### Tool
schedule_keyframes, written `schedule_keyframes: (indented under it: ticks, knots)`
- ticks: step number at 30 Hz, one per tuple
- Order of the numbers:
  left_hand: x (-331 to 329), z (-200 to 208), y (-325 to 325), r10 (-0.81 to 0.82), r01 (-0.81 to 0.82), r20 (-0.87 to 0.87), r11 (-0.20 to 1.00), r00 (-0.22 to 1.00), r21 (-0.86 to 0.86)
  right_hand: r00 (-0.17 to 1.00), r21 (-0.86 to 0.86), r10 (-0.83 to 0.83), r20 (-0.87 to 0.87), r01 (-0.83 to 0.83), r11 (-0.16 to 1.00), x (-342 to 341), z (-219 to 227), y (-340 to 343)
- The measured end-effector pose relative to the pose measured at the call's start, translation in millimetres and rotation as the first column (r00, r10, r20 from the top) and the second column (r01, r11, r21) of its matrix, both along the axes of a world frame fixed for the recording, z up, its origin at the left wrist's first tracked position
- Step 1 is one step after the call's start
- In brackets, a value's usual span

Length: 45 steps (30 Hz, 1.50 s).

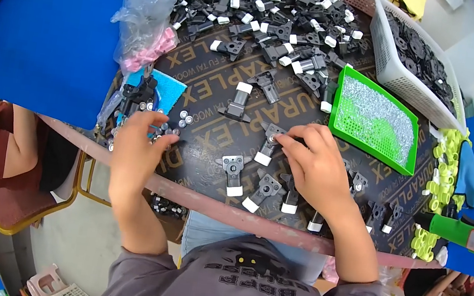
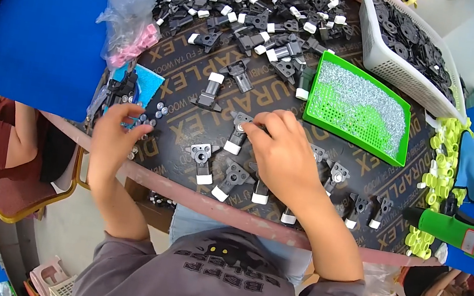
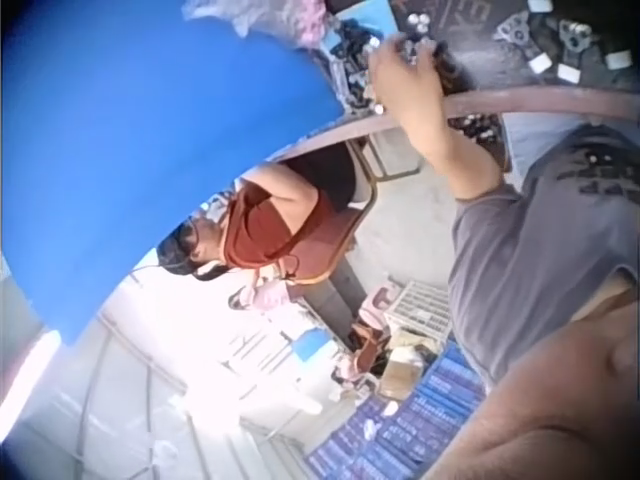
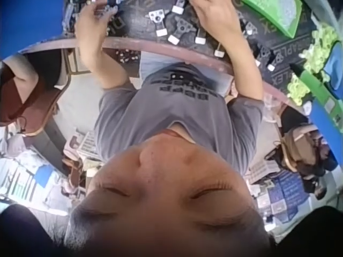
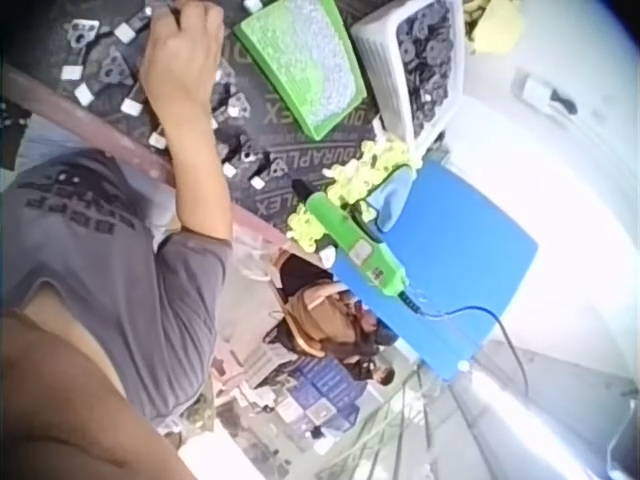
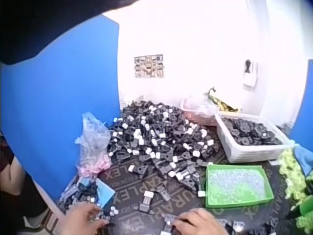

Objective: Assembling small plastic toy parts and fastening them with an electric screwdriver at a factory workbench.

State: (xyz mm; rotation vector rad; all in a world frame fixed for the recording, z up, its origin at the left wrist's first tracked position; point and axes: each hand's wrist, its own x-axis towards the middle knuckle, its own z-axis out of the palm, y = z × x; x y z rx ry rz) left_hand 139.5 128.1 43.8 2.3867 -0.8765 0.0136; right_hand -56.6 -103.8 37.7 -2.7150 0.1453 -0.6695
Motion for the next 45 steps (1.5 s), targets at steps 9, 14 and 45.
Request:
schedule_keyframes:
  ticks: [9,14,45]
  knots:
    - [-3.3,-21.5,-16.3,0.021,-0.020,-0.102,1.000,0.995,0.008,0.995,0.108,-0.023,0.100,0.012,0.994,-7.2,7.2,-7.1]
    - [-2.3,-19.7,-12.8,-0.008,0.008,-0.091,1.000,0.996,-0.010,0.992,0.131,-0.032,0.122,0.016,0.991,-8.1,6.8,-9.6]
    - [-91.7,-20.4,-95.5,-0.818,-0.574,-0.541,0.542,-0.195,-0.614,0.925,0.547,-0.131,0.356,-0.093,0.832,-10.7,9.5,12.5]
